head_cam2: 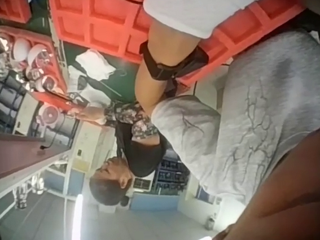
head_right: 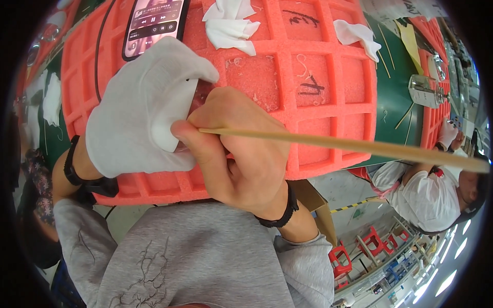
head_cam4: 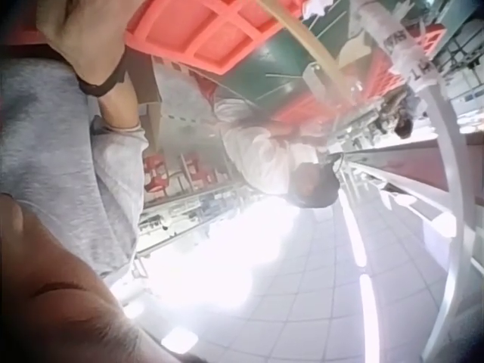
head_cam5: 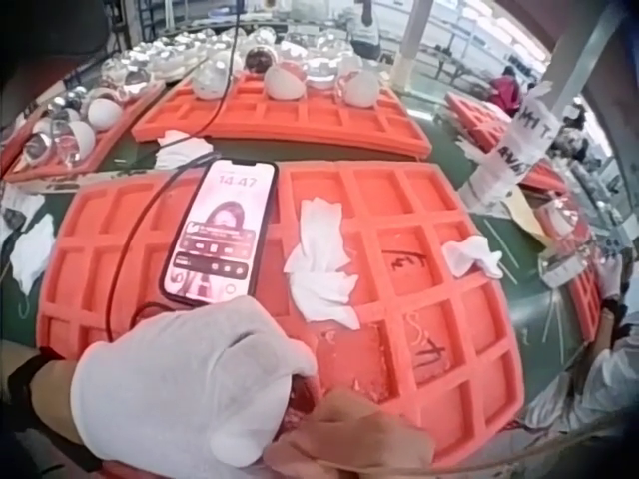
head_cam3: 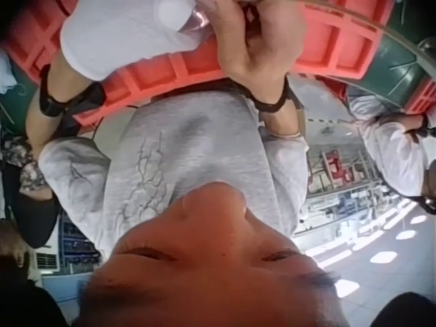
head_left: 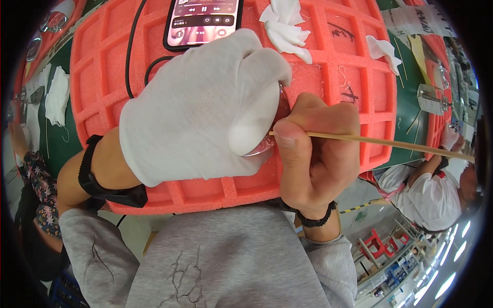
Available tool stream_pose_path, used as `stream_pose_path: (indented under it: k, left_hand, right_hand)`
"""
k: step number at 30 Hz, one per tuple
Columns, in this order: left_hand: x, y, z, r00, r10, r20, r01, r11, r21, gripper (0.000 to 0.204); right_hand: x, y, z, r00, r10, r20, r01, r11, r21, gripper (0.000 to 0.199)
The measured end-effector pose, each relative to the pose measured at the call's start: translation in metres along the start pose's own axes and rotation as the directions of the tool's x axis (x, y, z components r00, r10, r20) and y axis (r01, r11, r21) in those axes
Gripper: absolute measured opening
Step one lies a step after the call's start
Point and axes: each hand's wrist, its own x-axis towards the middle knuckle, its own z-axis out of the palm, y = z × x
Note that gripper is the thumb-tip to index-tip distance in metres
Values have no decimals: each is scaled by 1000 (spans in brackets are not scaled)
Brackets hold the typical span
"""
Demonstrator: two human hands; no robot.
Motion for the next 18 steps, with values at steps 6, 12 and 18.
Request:
stream_pose_path:
  k: [6,12,18]
  left_hand:
    - [-2,3,5,998,22,-53,-17,996,83,64]
    - [-4,6,2,994,-113,3,113,993,-40,63]
    - [-1,1,5,998,-15,-59,13,999,-29,61]
  right_hand:
    - [-4,5,-1,988,-134,75,139,988,-68,6]
    - [-5,-15,3,948,289,-129,-279,956,96,9]
    - [-3,-7,1,997,66,-44,-65,998,7,9]
